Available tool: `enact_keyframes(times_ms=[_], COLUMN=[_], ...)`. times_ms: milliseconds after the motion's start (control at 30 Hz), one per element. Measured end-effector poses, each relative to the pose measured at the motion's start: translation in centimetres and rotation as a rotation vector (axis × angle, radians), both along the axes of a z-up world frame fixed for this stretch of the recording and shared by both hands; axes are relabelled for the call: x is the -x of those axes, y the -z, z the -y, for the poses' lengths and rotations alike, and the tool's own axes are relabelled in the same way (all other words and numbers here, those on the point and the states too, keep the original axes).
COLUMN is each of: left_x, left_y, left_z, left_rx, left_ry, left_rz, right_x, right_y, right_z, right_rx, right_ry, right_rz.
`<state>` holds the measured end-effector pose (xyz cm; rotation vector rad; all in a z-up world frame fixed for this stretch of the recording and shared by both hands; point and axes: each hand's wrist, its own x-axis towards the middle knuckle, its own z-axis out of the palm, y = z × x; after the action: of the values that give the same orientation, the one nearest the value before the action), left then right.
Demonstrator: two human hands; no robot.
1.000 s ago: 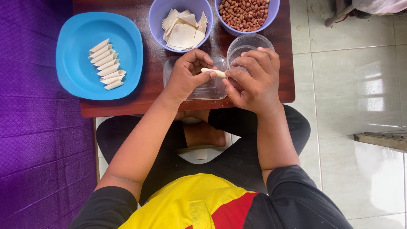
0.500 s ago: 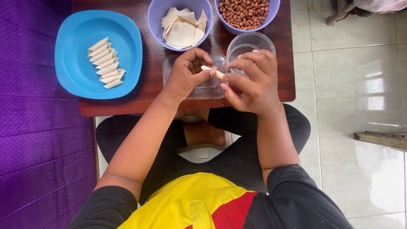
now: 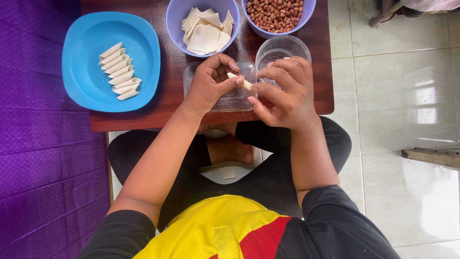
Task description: Rolling peanuts into small square wrappers to create individual snacks and placing them in a bowl.
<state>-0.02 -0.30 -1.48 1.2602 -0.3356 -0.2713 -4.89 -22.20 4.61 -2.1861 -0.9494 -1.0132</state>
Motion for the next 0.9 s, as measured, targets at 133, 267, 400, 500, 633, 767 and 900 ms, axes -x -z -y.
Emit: enact_keyframes(times_ms=[133, 267, 400, 500, 633, 767, 900], left_x=[0.0, 0.2, 0.0, 0.1, 0.6, 0.8, 1.2], left_y=[0.0, -0.4, 0.3, 0.3, -0.3, -0.6, -0.9], left_z=[0.1, 0.1, 0.0, 0.0, 0.3, 0.2, 0.2], left_rx=[0.000, -0.004, -0.008, -0.021, -0.056, -0.020, -0.017], left_ry=[0.001, -0.005, 0.000, 0.020, 0.034, 0.050, 0.043], left_rz=[0.002, 0.003, 0.006, 0.018, 0.089, 0.160, 0.220], right_x=[-0.1, 0.0, 0.1, 0.5, 1.4, 1.9, 3.0], right_y=[-0.2, -0.6, -0.7, -1.1, -1.5, -2.6, -3.4], right_z=[-0.1, -0.5, -1.1, -1.3, -1.4, -1.9, -2.3], right_rx=[0.009, 0.060, 0.051, 0.054, 0.041, 0.045, 0.067], right_ry=[0.047, 0.108, 0.146, 0.184, 0.206, 0.175, 0.182], right_rz=[0.009, -0.010, -0.017, -0.062, -0.115, -0.143, -0.166])
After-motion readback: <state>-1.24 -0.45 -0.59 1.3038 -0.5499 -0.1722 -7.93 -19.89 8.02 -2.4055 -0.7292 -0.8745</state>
